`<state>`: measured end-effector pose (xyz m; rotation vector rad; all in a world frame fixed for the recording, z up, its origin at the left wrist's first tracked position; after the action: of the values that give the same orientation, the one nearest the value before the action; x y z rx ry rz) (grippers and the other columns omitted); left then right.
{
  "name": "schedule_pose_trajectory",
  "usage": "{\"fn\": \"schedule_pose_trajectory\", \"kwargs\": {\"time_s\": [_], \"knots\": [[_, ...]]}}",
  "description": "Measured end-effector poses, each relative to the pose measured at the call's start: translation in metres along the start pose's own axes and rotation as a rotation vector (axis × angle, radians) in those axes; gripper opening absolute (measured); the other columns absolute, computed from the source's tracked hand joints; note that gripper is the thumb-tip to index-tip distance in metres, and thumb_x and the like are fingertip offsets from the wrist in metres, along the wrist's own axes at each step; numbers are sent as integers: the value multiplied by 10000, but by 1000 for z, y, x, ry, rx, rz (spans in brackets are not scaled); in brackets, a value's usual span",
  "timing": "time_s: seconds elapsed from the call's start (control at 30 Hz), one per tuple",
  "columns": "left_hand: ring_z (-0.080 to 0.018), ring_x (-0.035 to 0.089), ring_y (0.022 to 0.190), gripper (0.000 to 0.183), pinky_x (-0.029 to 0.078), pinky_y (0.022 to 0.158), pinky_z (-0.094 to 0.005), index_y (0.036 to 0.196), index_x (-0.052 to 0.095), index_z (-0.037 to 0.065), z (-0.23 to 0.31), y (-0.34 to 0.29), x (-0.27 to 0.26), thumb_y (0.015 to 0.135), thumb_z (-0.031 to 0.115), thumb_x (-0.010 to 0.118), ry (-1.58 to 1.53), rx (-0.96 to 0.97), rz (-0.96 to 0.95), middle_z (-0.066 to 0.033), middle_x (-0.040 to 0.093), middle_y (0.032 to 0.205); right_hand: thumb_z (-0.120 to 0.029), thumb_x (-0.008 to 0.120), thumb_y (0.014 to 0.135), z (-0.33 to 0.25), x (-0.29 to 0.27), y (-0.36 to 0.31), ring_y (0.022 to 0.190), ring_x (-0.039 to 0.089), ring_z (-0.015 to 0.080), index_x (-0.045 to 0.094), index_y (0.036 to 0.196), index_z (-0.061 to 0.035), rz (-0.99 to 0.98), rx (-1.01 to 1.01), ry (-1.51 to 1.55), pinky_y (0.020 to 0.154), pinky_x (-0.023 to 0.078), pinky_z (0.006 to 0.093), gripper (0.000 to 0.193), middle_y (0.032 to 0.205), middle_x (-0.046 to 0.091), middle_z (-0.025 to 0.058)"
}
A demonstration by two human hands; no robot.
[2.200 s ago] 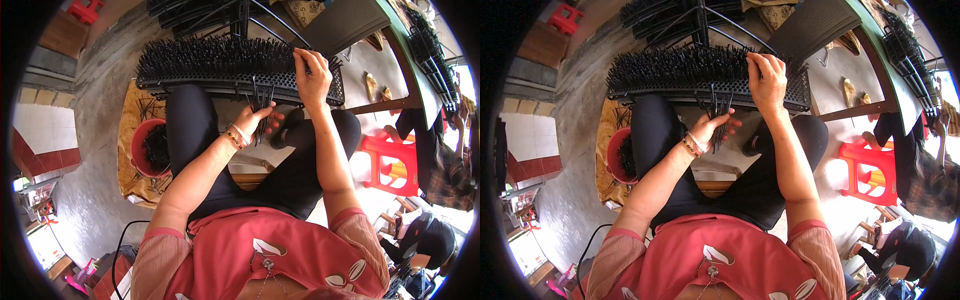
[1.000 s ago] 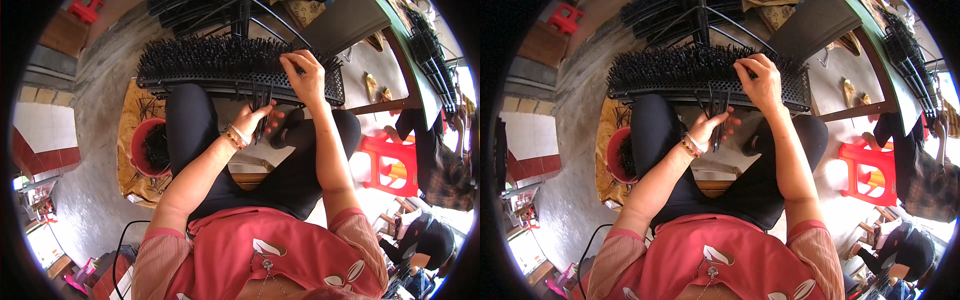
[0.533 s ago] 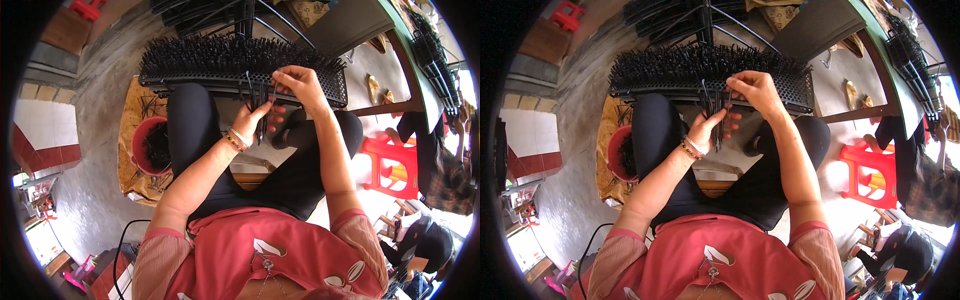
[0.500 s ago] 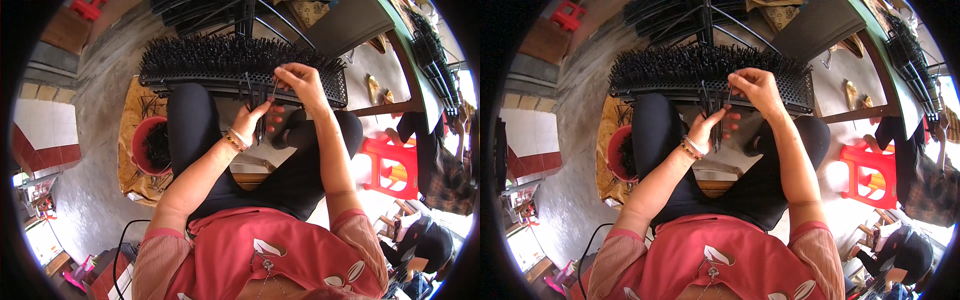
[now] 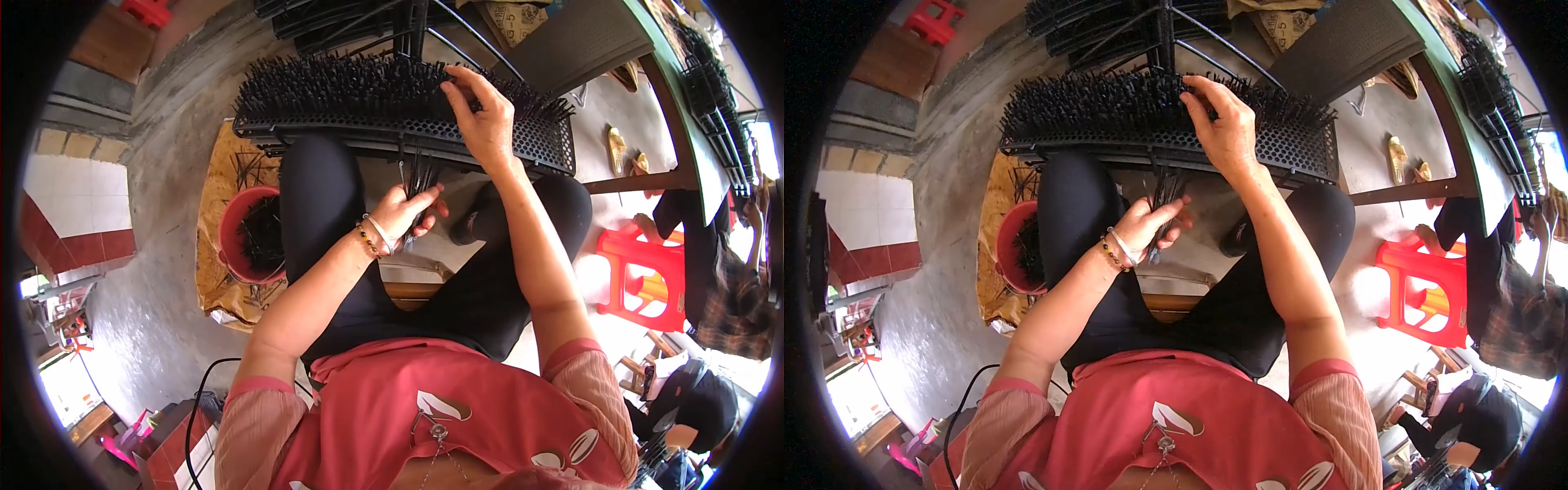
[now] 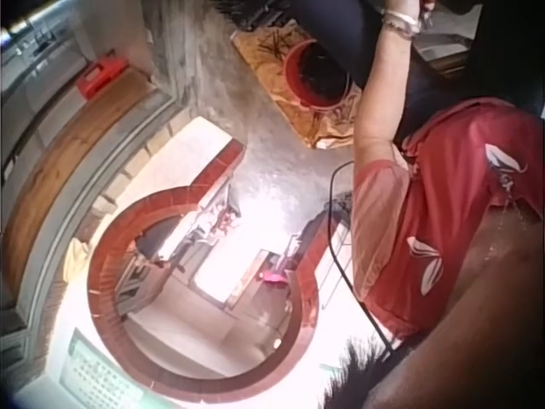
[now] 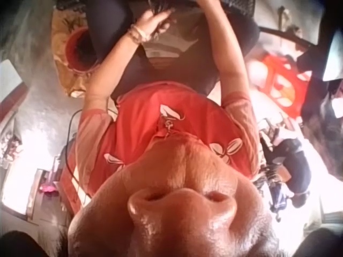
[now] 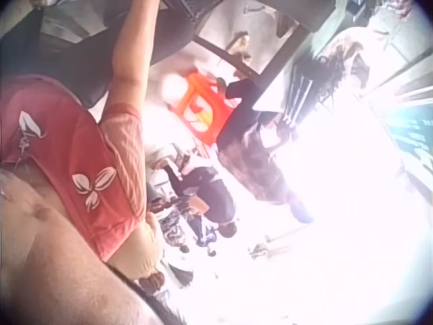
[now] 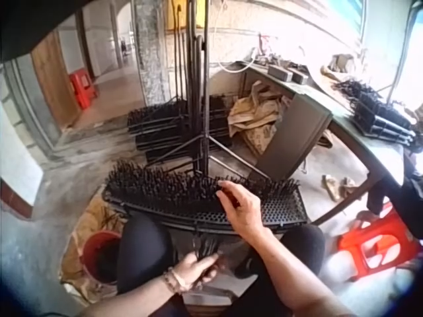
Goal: Manually inserting bundles of black filaments into holes on a long brush strip base.
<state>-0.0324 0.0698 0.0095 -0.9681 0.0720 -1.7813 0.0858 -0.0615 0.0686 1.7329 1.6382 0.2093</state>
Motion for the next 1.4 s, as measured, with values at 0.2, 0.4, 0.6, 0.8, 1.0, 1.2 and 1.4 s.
{"fn": "schedule_pose_trajectory", "kwargs": {"time_s": [0.2,0.4,0.6,0.8,1.0,1.2,1.4], "knots": [[-67,500,569,232,383,427,-200,1013,575,26,-4,6,3,924,240,564,41,-14,7,-43,582,745,-57,669,817,2,5,0,755,635,133,642,1042,-40,-33,-82,-75,677,499,250,227,873,669,75],[-56,491,631,266,394,467,-195,1059,591,27,-8,5,3,924,256,564,79,14,-37,21,501,732,-72,660,818,-5,6,0,820,644,212,647,1033,-46,-110,-165,-142,717,503,281,217,915,671,94],[-56,498,647,268,408,478,-200,1075,591,32,-8,7,2,924,251,563,51,40,-68,28,504,730,-86,668,795,0,6,-4,891,616,247,657,1003,-51,-179,-202,-222,785,470,338,212,929,656,81],[-60,509,658,276,419,482,-205,1093,580,36,-4,6,6,922,252,567,20,59,-75,24,507,733,-101,674,777,-5,1,-4,899,594,262,673,945,-45,-193,-299,-294,813,440,349,176,930,639,83],[-51,482,608,272,400,470,-196,1094,571,56,-3,5,5,918,264,571,95,124,-102,27,493,695,-234,691,823,-16,-8,-10,780,592,132,682,930,-8,-519,181,86,708,467,267,251,884,652,71],[-47,442,580,268,352,439,-187,1088,573,57,-3,9,6,923,269,565,175,119,-87,28,469,676,-194,633,876,-7,-16,-11,724,576,89,680,898,16,-409,565,465,697,467,228,216,800,671,46],[-45,401,567,262,300,420,-183,1081,576,47,-6,9,9,933,262,549,172,48,-132,45,426,673,-204,620,891,8,-20,-5,656,554,67,666,919,7,-98,593,487,631,444,209,218,760,658,34]]}}
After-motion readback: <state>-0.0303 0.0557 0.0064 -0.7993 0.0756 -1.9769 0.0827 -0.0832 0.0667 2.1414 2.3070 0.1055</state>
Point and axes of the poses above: each hand's wrist, its own y-axis towards the middle knuckle, its own x-axis out of the palm, z = x × y, the point moved 2 cm from there along y, towards the middle knuckle
